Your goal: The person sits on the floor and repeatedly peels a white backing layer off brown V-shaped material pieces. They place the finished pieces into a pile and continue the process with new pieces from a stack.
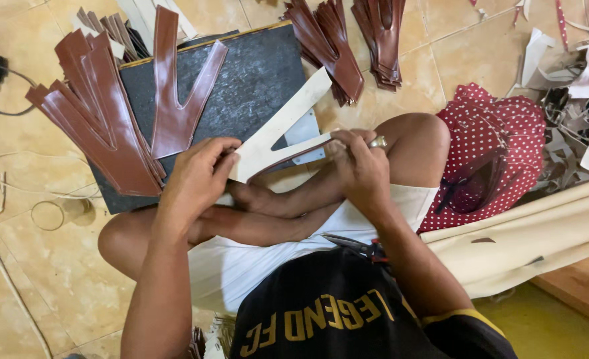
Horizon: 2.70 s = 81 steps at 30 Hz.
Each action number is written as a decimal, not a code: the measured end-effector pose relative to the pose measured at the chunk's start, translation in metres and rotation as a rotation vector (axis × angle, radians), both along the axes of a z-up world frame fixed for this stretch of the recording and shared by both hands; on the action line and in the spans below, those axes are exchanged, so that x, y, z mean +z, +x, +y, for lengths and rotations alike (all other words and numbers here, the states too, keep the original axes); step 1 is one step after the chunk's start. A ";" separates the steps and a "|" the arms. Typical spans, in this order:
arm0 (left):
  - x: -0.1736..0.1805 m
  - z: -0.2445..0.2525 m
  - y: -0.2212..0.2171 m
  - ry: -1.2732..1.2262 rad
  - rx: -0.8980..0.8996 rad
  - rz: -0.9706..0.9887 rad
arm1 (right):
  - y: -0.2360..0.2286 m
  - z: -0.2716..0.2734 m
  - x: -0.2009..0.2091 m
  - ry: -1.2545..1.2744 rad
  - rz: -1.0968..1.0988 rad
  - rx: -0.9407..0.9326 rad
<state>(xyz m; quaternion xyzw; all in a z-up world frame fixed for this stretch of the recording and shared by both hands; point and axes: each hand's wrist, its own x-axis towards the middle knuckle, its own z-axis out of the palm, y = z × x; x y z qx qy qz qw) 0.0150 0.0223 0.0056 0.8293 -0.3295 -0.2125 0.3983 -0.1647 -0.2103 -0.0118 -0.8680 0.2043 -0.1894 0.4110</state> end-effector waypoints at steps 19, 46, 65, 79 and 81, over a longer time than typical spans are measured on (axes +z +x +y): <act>-0.030 -0.078 -0.041 -0.173 -0.103 -0.389 | 0.032 -0.035 0.012 -0.285 0.038 0.426; -0.022 -0.086 -0.042 -0.130 -0.159 -0.424 | 0.045 -0.010 -0.060 0.887 0.148 -0.260; -0.023 -0.097 -0.050 0.026 -0.112 -0.879 | 0.056 -0.028 -0.122 0.692 0.353 -0.328; -0.025 -0.107 -0.061 0.051 -0.200 -1.008 | 0.038 -0.069 -0.157 1.361 -0.077 -0.394; -0.026 -0.100 -0.066 0.041 -0.166 -0.991 | 0.032 -0.074 -0.123 1.642 -0.181 -0.316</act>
